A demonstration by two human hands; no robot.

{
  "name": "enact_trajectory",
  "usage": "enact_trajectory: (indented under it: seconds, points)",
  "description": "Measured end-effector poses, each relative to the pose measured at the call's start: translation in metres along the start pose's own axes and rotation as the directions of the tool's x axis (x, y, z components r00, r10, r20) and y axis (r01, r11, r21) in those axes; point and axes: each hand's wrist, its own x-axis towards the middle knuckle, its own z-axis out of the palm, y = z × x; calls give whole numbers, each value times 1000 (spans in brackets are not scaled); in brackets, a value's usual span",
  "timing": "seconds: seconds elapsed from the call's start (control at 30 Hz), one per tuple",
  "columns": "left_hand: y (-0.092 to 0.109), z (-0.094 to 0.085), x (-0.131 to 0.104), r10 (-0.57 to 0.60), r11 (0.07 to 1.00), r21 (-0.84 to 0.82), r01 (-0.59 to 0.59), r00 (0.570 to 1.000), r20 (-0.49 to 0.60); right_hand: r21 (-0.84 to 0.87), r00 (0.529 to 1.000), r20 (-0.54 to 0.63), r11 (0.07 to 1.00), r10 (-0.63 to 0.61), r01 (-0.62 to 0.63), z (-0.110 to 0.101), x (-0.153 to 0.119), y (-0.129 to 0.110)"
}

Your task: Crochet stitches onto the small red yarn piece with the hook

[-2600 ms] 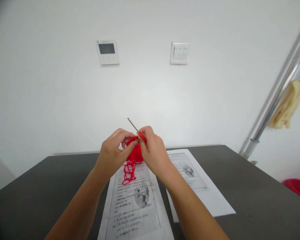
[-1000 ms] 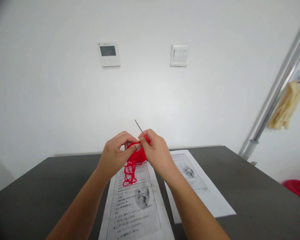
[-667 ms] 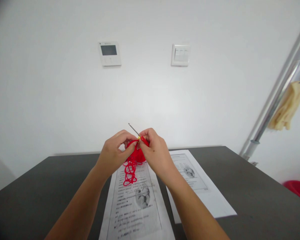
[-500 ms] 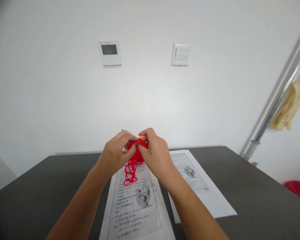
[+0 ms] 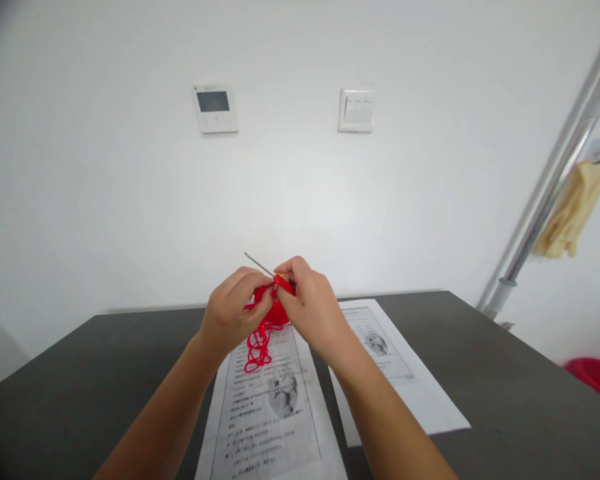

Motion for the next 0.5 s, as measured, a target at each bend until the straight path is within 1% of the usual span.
enact_trajectory:
  seconds: [0.07, 0.1, 0.27, 0.33, 0.4, 0.43, 0.47, 0.5]
  points:
    - [1, 1, 0, -6, 1000, -3, 6, 1000, -19, 9, 1000, 12, 1000, -24, 23, -1, -1, -1]
    - [1, 2, -1, -9, 1000, 7, 9, 1000, -25, -13, 1000, 5, 999, -31, 31, -1, -1, -1]
    - [1, 6, -3, -33, 994, 98, 38, 998, -50, -232, 997, -44, 971, -63, 51, 7, -4, -2]
    - [-1, 4, -3, -70, 991, 111, 77, 996, -60, -291, 995, -63, 955, -72, 50, 10, -5, -1]
    - [-5, -1, -2, -152, 982, 102, 161, 985, -86, -327, 994, -86, 944, -71, 39, 10, -5, -1]
    - [-7, -4, -1, -211, 972, 81, 220, 972, -106, -333, 993, -92, 942, -70, 35, 9, -5, 0]
    - [-9, -7, 0, -282, 956, 43, 289, 951, -125, -334, 994, -88, 942, -66, 33, 8, -4, 0]
    - [-11, -10, 1, -362, 931, -11, 364, 922, -140, -332, 996, -71, 943, -54, 28, 8, -3, 1]
